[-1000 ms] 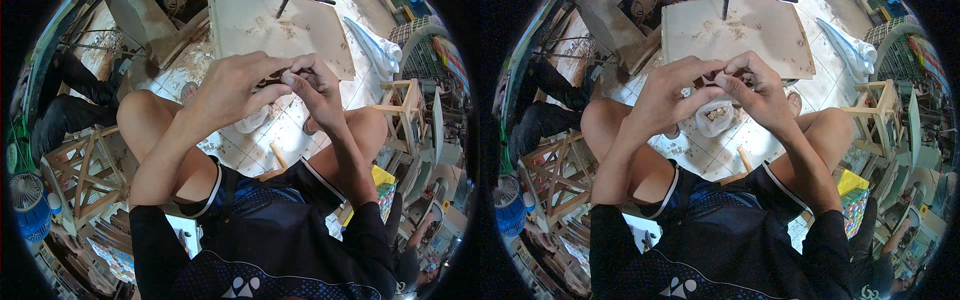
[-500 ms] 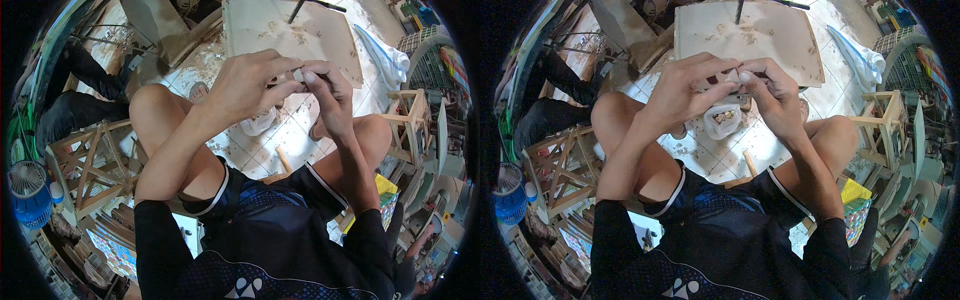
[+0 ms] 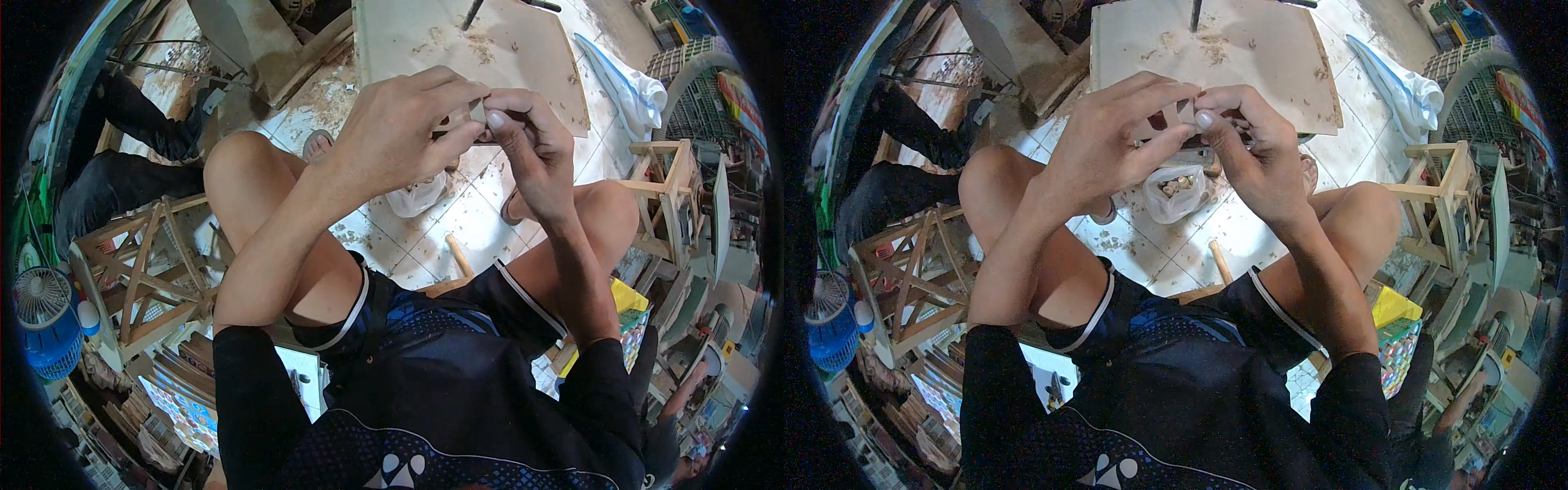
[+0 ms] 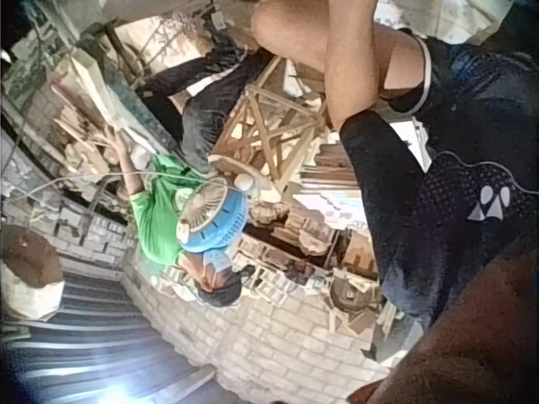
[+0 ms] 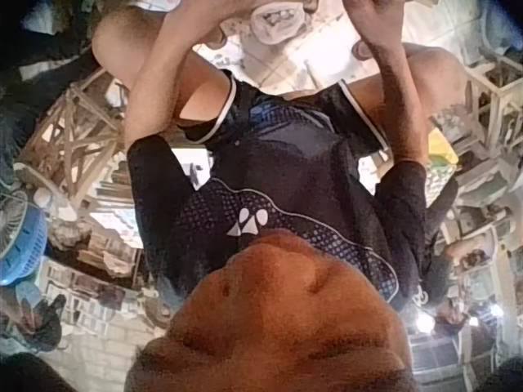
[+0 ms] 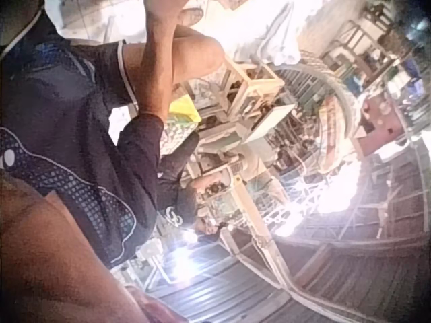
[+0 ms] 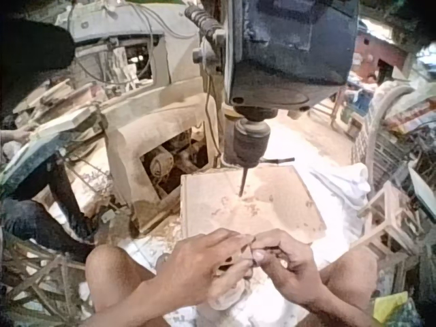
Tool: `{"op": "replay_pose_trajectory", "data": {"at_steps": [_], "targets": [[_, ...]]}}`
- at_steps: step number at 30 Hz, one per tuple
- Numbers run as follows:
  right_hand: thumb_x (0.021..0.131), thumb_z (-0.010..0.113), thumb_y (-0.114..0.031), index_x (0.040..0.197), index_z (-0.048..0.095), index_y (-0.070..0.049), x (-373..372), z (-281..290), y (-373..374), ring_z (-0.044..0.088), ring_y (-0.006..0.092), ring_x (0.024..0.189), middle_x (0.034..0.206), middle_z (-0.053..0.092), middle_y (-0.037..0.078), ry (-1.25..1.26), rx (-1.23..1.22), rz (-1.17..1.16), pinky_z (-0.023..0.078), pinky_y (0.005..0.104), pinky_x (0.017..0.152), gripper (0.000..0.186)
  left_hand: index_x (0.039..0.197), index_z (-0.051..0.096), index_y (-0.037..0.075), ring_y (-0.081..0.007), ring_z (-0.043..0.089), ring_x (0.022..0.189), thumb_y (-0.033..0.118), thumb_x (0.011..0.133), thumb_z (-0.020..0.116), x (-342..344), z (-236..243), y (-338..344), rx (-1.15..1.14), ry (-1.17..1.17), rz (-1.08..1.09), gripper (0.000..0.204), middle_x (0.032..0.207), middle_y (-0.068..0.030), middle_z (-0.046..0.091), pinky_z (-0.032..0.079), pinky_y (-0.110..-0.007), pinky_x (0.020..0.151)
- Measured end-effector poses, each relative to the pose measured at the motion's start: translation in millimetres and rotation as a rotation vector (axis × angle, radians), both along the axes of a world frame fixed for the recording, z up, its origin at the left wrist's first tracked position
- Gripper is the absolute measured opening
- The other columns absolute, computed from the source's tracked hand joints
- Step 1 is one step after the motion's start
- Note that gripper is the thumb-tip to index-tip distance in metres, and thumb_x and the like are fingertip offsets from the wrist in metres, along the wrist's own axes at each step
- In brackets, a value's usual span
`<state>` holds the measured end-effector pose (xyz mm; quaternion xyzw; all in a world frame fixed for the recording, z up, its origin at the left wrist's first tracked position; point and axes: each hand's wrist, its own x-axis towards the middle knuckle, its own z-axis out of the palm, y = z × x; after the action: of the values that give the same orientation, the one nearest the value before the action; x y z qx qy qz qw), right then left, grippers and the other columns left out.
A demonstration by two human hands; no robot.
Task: Drilling holes into small circular wooden components using an industrial drill press in a workshop environment.
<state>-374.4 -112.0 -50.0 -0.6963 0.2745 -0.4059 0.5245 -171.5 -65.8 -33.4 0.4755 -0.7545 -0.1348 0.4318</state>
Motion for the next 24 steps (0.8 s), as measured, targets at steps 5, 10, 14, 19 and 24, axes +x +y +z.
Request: {"op": "replay_pose_trajectory", "data": {"at_steps": [5,10,14,19,24], "targets": [[0.105,0.060,-0.004,0.113,0.063,0.002,0.3,0.7,0.3,0.066,0.0099,0.091,0.102,0.069,0.007,-0.022,0.012,0.009,0.055,0.0263,0.081,0.011,0.115,0.073,0.007,-0.0335,0.072,0.082,0.022,0.088,0.074,0.0,-0.1,-0.1,0.002,0.001,0.005,0.031,0.098,-0.0110,0.071,0.057,-0.042,0.070],[0.105,0.060,-0.005,0.113,0.063,0.002,0.2,2.2,0.3,0.067,0.0101,0.091,0.101,0.069,0.007,-0.002,0.004,-0.003,0.055,0.0267,0.080,0.011,0.124,0.070,0.005,-0.0304,0.072,0.088,0.017,0.088,0.077,2.1,2.7,1.9,0.083,-0.035,-0.016,0.039,0.105,-0.0132,0.072,0.057,-0.037,0.077],[0.105,0.061,-0.006,0.114,0.063,0.002,-0.8,1.3,0.1,0.067,0.0104,0.090,0.100,0.070,0.007,0.032,-0.030,-0.002,0.054,0.0270,0.079,0.012,0.124,0.070,0.005,-0.0290,0.072,0.087,0.016,0.087,0.077,1.8,4.0,2.5,0.077,-0.037,-0.008,0.039,0.103,-0.0129,0.072,0.057,-0.036,0.076],[0.104,0.060,-0.004,0.115,0.064,0.002,-3.0,-0.3,-0.4,0.066,0.0109,0.089,0.100,0.069,0.007,0.042,-0.034,-0.003,0.054,0.0265,0.080,0.013,0.125,0.070,0.006,-0.0259,0.072,0.086,0.015,0.088,0.076,1.4,0.6,3.7,0.096,-0.012,0.007,0.038,0.102,-0.0128,0.072,0.056,-0.035,0.076],[0.099,0.059,0.003,0.120,0.065,-0.001,-5.1,7.6,-2.4,0.065,0.0149,0.092,0.109,0.068,0.011,0.146,-0.196,-0.038,0.053,0.0284,0.081,0.022,0.128,0.068,0.003,-0.0145,0.067,0.082,0.011,0.090,0.075,3.6,1.2,2.3,0.317,0.413,-0.009,0.039,0.103,-0.0067,0.070,0.054,-0.030,0.073]]}}
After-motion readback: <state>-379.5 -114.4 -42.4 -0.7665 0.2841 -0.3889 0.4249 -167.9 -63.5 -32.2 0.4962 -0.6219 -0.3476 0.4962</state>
